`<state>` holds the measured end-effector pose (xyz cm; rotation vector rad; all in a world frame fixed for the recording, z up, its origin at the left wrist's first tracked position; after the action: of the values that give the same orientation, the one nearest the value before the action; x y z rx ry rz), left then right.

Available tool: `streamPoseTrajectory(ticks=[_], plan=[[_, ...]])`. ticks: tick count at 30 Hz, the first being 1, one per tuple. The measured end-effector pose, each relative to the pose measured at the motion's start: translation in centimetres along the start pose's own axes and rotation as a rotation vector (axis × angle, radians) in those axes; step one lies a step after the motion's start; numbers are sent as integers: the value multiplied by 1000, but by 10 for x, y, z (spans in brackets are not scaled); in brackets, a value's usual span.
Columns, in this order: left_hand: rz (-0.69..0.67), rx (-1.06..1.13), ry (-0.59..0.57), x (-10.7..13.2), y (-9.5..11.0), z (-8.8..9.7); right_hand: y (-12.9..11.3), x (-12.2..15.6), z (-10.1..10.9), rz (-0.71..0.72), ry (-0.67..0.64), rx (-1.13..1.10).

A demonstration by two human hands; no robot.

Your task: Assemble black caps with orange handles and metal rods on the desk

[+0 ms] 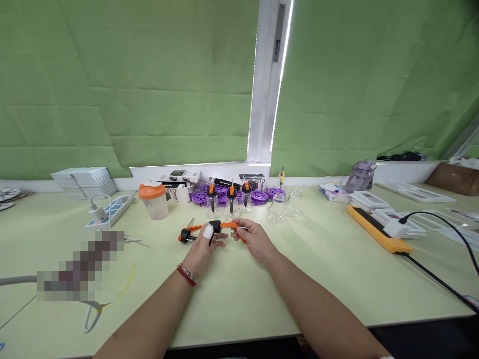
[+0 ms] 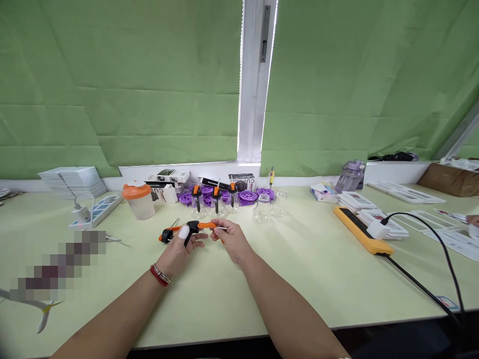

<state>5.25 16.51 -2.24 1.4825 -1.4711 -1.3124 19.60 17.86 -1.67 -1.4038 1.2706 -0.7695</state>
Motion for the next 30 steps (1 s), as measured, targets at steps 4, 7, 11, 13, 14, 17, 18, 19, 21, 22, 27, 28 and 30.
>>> streamPoseTrajectory(ticks=[4, 7, 11, 13, 14, 17, 18, 19, 21, 22, 27, 28, 30], plan=[[74, 139, -66, 0, -1, -3, -2, 0, 6, -4, 53, 116], [81, 104, -66, 0, 2, -1, -4, 0, 8, -10, 49, 209], [63, 7, -87, 0, 7, -2, -6, 1, 7, -19, -10, 301], [64, -45, -116, 1, 6, -5, -5, 1, 8, -29, -19, 327], [68, -61, -130, 2, 4, -6, -5, 1, 9, -29, -20, 337], [83, -33, -161, 5, 0, -10, -4, 1, 7, -5, -21, 352], [82, 0, -162, 5, -1, -10, -4, 1, 7, 3, -12, 352], [78, 35, -158, 5, -1, -11, -3, 2, 6, 7, 2, 349], [73, 85, -138, 5, -1, -11, -2, 2, 4, 10, 28, 333], [75, 93, -120, 4, 0, -10, -2, 3, 3, 10, 33, 319], [20, 129, 48, -5, 9, 8, -5, 3, 0, 72, 44, 235], [-11, 151, 92, -6, 13, 14, -5, 2, 3, 92, 76, 271], [-59, 184, 165, -8, 19, 26, -6, 0, 9, 128, 141, 478]])
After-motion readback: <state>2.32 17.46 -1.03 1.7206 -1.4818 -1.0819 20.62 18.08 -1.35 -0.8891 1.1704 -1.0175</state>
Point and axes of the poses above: each hand's wrist, its own x-axis away from the middle knuckle, its own z-axis out of the back of the hand, y = z × x, the point moved 8 cm from there along -x, towards the middle knuckle, and after that the axes turned 4 degrees about x, right-handed, at the moved point
